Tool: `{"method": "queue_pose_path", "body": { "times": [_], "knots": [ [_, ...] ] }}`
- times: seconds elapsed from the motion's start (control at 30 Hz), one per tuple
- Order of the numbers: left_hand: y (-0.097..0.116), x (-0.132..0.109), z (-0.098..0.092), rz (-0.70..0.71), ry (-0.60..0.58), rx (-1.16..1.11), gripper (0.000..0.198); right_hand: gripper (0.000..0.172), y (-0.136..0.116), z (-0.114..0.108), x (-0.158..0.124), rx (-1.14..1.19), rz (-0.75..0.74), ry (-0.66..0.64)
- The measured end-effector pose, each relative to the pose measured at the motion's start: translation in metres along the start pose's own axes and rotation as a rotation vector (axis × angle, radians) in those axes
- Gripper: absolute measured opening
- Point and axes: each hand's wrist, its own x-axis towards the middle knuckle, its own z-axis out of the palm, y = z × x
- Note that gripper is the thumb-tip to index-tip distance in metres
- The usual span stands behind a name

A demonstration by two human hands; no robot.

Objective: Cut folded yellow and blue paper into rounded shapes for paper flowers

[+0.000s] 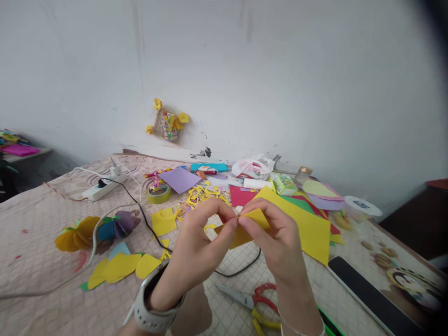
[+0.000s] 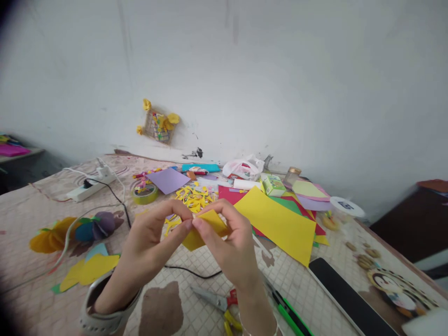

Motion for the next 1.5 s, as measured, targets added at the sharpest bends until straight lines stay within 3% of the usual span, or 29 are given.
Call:
{"method": "queue_pose_path", "body": {
  "times": [0.07,0.23,0.4,0.47,0.57,0.63,0.77,0.9,1.1,1.27,1.33,1.43,1.5],
  "knots": [
    [0.004,-0.004,0.001,0.022,-0.01,0.017,0.015,0.012,-0.002,-0.001,0.0,0.028,-0.04,0.023],
    [0.013,-0.012,0.004,0.051,-0.005,0.002,0.015,0.021,-0.005,-0.009,0.002,0.265,-0.092,0.284],
    [0.013,-0.03,0.004,0.03,0.14,-0.039,0.015,0.013,-0.006,-0.006,-0.004,0.144,0.098,-0.036],
    [0.005,-0.045,-0.001,0.017,0.147,0.028,0.015,0.01,-0.005,-0.005,-0.005,0.182,0.143,0.044],
    [-0.026,-0.071,-0.024,-0.048,0.054,0.297,0.014,0.014,-0.007,-0.013,-0.002,0.309,0.091,0.353],
    [-0.057,-0.087,-0.051,-0.183,-0.11,0.649,0.015,0.016,-0.01,-0.019,0.002,0.332,0.023,0.439],
    [-0.115,-0.104,-0.109,-0.319,-0.236,0.81,0.028,0.018,-0.018,-0.018,0.0,0.233,-0.012,0.318],
    [-0.137,-0.108,-0.133,-0.376,-0.369,0.853,0.033,0.014,-0.017,-0.004,-0.012,0.154,0.032,0.14],
    [-0.131,-0.106,-0.134,-0.347,-0.352,0.763,0.011,0.014,-0.012,-0.004,-0.015,0.175,0.106,0.065],
    [-0.113,-0.08,-0.14,-0.357,-0.262,0.543,0.01,0.016,-0.001,0.0,-0.009,0.121,0.13,-0.018],
    [-0.095,-0.065,-0.129,-0.352,-0.222,0.418,0.019,0.017,0.006,0.003,-0.006,0.043,0.153,-0.057],
    [-0.063,-0.045,-0.097,-0.334,-0.176,0.238,0.027,0.022,0.015,0.004,-0.002,-0.128,0.195,-0.108],
    [-0.046,-0.034,-0.072,-0.389,-0.101,-0.089,0.024,0.023,0.017,0.002,0.0,-0.2,0.199,-0.126]
  ]
}}
